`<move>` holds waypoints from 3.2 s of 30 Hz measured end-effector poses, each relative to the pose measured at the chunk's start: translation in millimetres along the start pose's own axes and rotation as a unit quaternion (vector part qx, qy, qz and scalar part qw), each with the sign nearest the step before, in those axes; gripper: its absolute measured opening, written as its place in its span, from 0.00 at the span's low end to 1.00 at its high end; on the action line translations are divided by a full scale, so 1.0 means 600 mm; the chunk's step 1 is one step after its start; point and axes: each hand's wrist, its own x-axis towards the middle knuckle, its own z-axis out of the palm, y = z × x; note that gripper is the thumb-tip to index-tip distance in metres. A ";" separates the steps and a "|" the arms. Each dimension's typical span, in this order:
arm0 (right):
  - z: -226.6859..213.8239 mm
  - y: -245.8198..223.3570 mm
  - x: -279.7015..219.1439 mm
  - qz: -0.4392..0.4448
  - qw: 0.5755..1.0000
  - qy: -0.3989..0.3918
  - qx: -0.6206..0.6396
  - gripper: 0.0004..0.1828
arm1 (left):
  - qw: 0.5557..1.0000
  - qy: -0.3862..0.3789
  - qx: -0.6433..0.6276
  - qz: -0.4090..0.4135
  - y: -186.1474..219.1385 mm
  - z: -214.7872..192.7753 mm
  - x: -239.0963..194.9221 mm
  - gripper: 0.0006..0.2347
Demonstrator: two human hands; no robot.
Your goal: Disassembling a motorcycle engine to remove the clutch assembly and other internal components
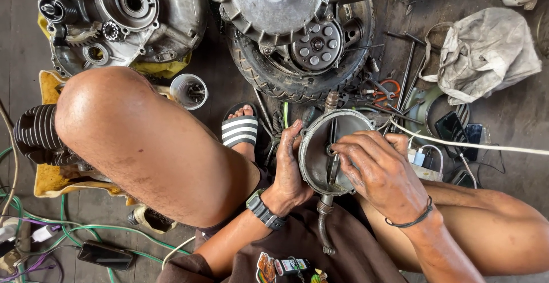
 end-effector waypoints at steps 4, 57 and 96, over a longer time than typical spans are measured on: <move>0.005 -0.004 0.000 0.001 1.000 -0.003 0.010 0.04 | 1.000 -0.029 -0.001 -0.001 0.004 0.006 -0.005 0.29; 0.012 -0.025 0.002 0.071 0.993 -0.054 0.078 0.16 | 0.995 -0.083 -0.050 -0.012 0.011 -0.014 -0.002 0.23; 0.027 -0.011 0.001 0.084 0.983 0.057 0.154 0.07 | 0.995 -0.085 -0.046 0.032 -0.016 -0.042 0.026 0.27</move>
